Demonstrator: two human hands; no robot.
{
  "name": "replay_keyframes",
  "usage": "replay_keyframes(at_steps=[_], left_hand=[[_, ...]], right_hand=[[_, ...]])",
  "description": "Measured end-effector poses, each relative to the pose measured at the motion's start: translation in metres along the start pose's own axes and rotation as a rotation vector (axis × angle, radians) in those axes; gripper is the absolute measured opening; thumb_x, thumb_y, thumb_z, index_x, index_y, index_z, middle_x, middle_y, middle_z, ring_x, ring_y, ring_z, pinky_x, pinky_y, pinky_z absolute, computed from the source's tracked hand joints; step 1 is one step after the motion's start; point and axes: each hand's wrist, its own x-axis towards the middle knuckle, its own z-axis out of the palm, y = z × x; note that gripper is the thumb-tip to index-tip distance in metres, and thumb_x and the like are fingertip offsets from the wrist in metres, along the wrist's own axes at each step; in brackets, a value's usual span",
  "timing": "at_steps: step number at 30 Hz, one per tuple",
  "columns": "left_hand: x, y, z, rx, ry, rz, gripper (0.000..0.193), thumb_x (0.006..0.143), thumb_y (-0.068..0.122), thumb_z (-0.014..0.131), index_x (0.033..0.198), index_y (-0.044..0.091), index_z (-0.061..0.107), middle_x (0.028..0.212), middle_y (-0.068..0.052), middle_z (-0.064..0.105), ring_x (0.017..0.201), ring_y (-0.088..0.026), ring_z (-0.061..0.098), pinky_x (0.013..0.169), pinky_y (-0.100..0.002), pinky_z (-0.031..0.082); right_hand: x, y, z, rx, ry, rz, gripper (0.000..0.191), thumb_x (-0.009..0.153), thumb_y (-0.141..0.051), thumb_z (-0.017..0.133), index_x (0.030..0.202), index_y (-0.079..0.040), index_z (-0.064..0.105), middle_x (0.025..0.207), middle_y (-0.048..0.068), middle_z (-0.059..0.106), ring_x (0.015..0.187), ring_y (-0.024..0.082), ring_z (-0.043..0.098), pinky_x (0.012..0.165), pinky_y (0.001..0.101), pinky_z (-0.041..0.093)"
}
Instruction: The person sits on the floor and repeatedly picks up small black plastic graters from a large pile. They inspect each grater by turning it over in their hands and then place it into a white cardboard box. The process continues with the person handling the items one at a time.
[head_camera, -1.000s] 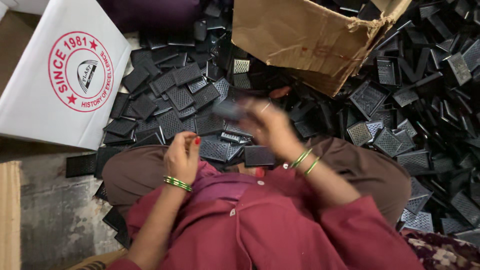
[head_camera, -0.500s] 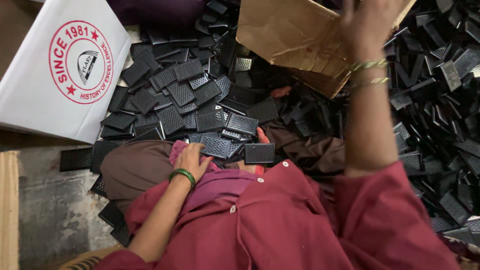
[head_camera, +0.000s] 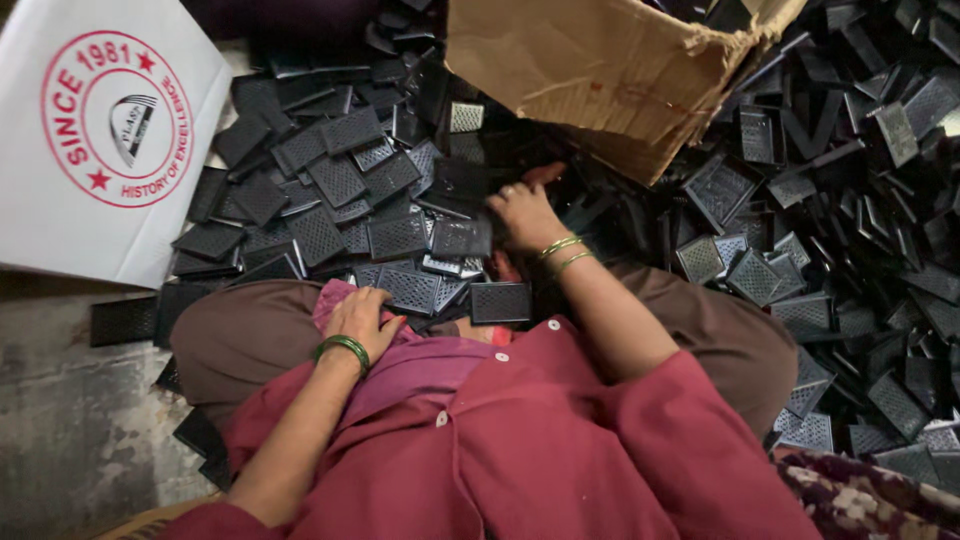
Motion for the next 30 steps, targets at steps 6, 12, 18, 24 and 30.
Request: replay_keyframes(at_steps=[6,12,18,24,30], left_hand=[[0.011,0.017,-0.009,-0.101,-0.066,0.094,0.044,0.080,0.035,0.079,0.112,0.007,0.067,0.111,-0.014,0.068,0.104,-0.035,0.065,0.088,-0.046,0.052],[0.071,0.097,-0.015,-0.144,-0.123,0.443,0.037,0.084,0.032,0.078,0.106,0.005,0.067,0.102,-0.016,0.066,0.099,-0.037,0.063,0.085,-0.048,0.051],[0.136,0.214,0.048,0.000,-0.078,0.840,0.041,0.073,0.027,0.079,0.105,0.005,0.066,0.109,-0.015,0.066,0.106,-0.034,0.059,0.086,-0.045,0.048],[0.149,0.233,0.095,0.313,0.046,0.952,0.021,0.084,0.018,0.076,0.102,0.013,0.066,0.112,-0.007,0.067,0.113,-0.026,0.058,0.098,-0.044,0.041],[0.122,0.227,0.022,-0.240,0.064,0.786,0.027,0.079,0.023,0.077,0.100,0.010,0.065,0.098,-0.007,0.067,0.102,-0.030,0.060,0.091,-0.047,0.041]], right_hand=[[-0.063,0.044,-0.109,0.312,0.184,0.010,0.083,0.073,-0.047,0.089,0.136,-0.003,0.057,0.130,0.022,0.060,0.121,0.041,0.057,0.103,0.0473,0.045],[-0.158,0.053,-0.159,1.560,0.233,0.203,0.043,0.106,-0.024,0.064,0.142,0.000,0.058,0.134,0.013,0.067,0.126,0.023,0.063,0.111,0.0343,0.050],[-0.140,0.074,-0.086,1.720,0.703,0.343,0.028,0.105,-0.012,0.071,0.126,-0.002,0.057,0.117,0.008,0.069,0.100,0.016,0.069,0.089,0.0331,0.059],[-0.123,0.123,-0.033,2.309,0.743,0.173,0.025,0.108,-0.021,0.074,0.122,-0.007,0.059,0.099,0.002,0.066,0.080,0.013,0.063,0.069,0.0261,0.053],[-0.123,0.097,-0.029,1.829,0.677,0.341,0.049,0.090,-0.013,0.079,0.132,-0.006,0.057,0.113,0.003,0.061,0.102,0.012,0.060,0.091,0.0276,0.052]])
